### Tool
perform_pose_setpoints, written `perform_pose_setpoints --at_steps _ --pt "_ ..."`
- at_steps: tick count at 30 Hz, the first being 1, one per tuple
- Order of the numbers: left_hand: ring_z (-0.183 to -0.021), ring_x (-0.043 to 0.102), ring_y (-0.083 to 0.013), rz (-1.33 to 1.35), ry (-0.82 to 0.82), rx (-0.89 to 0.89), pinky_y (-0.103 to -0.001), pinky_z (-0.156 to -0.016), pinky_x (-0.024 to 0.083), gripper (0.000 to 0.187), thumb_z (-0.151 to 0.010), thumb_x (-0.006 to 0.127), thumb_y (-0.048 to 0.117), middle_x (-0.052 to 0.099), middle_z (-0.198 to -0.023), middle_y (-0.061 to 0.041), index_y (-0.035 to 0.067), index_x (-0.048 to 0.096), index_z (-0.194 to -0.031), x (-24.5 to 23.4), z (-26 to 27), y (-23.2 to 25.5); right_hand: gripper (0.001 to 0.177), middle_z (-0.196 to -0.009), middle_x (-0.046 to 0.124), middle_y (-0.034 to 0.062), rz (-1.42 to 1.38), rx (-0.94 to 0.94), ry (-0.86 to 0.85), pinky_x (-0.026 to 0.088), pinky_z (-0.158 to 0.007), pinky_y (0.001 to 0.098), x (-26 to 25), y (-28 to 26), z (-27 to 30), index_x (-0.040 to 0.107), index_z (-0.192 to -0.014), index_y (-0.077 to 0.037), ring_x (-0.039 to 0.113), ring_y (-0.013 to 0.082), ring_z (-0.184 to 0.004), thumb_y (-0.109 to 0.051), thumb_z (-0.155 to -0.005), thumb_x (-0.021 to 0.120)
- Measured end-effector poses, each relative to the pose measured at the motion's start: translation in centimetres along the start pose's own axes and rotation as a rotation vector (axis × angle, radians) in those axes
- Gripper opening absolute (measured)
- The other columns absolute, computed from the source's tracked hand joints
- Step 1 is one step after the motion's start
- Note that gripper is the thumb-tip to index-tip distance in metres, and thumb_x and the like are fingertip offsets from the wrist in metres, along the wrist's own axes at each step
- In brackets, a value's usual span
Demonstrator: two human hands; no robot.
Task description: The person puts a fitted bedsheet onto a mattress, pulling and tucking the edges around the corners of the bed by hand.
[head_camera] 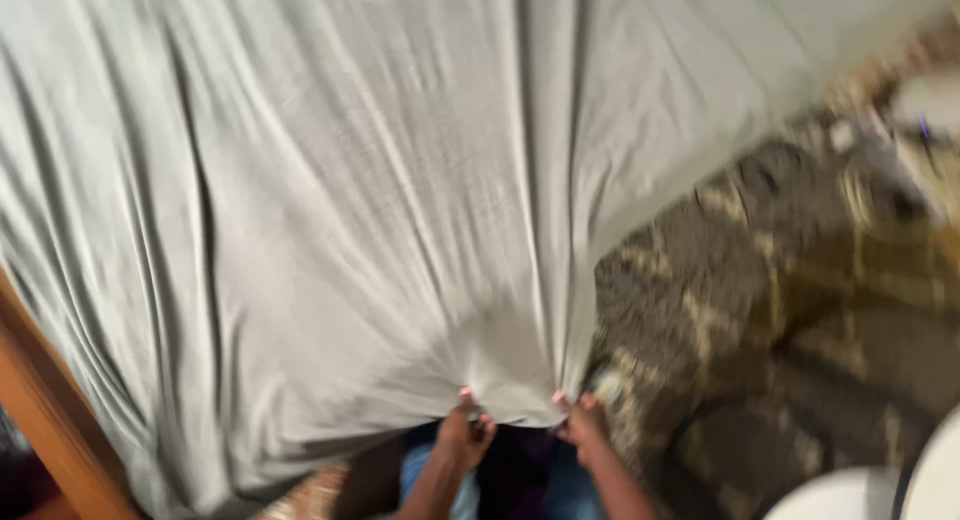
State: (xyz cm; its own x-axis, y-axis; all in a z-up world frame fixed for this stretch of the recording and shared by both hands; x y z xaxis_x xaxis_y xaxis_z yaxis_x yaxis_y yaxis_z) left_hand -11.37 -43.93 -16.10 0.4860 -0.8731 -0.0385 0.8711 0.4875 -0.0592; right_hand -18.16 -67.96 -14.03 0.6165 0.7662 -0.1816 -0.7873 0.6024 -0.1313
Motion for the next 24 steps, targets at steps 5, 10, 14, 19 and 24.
perform_pose_setpoints --at_steps 5,10,14,19,24 --pt "-0.059 0.055 -0.0205 0.002 -0.019 0.194 -0.033 -0.054 0.051 0.043 -0.098 0.07 0.05 0.057 -0.075 -0.006 0.009 0.059 -0.105 1.1 -4.8 -0.5 0.036 -0.076 0.066 0.0078 0.143 -0.075 -0.431 0.043 -0.046 0.0345 -3.2 -5.9 -5.0 0.068 -0.118 0.005 0.053 0.014 -0.052 -0.027 -0.101 0.07" --pt "-0.08 0.062 -0.0202 0.038 -0.054 0.246 -0.033 -0.072 0.055 0.031 -0.1 0.065 0.036 0.065 -0.095 -0.007 0.008 0.063 -0.115 4.0 -5.6 -2.8 0.016 -0.101 0.075 0.0009 0.367 -0.213 -0.267 0.063 -0.076 0.0384 -8.8 -16.7 -3.2 0.071 -0.11 -0.016 0.074 0.0139 -0.085 -0.024 -0.098 0.064" --pt "-0.096 0.068 -0.02 0.032 -0.215 0.237 -0.033 -0.087 0.058 0.028 -0.102 0.06 0.024 0.072 -0.111 -0.007 0.008 0.066 -0.123 12.3 -4.7 -5.0 0.016 -0.109 0.073 0.0092 0.265 -0.293 -0.216 0.062 -0.086 0.0413 -10.2 -23.6 -3.2 0.067 -0.113 -0.012 0.072 0.0216 -0.094 -0.023 -0.101 0.063" --pt "-0.094 0.07 -0.0162 0.079 -0.347 0.279 -0.028 -0.084 0.059 0.029 -0.101 0.064 0.023 0.073 -0.109 -0.005 0.006 0.069 -0.124 25.0 -1.6 -5.7 0.026 -0.106 0.068 0.0117 -0.011 -0.37 -0.207 0.061 -0.086 0.0444 -10.8 -33.1 -5.8 0.06 -0.121 -0.001 0.069 0.0253 -0.094 -0.023 -0.107 0.059" --pt "-0.09 0.068 -0.0168 0.052 -0.395 0.339 -0.029 -0.079 0.058 0.037 -0.1 0.067 0.03 0.073 -0.105 -0.009 -0.001 0.069 -0.121 34.3 1.6 -5.0 0.025 -0.104 0.069 0.0109 -0.153 -0.402 -0.189 0.062 -0.086 0.0406 -11.4 -39.7 -7.3 0.058 -0.126 -0.004 0.07 0.0242 -0.093 -0.018 -0.106 0.053"
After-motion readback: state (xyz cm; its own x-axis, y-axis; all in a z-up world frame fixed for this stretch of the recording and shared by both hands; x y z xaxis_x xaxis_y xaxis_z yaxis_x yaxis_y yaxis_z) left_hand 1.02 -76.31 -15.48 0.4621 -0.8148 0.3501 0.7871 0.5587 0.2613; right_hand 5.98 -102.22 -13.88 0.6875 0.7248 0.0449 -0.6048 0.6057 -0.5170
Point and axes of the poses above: each hand's wrist, its own z-axis away from the middle knuckle, its own x-axis out of the palm, y = z × x, the point moved 6 cm from there along -z, towards the middle knuckle
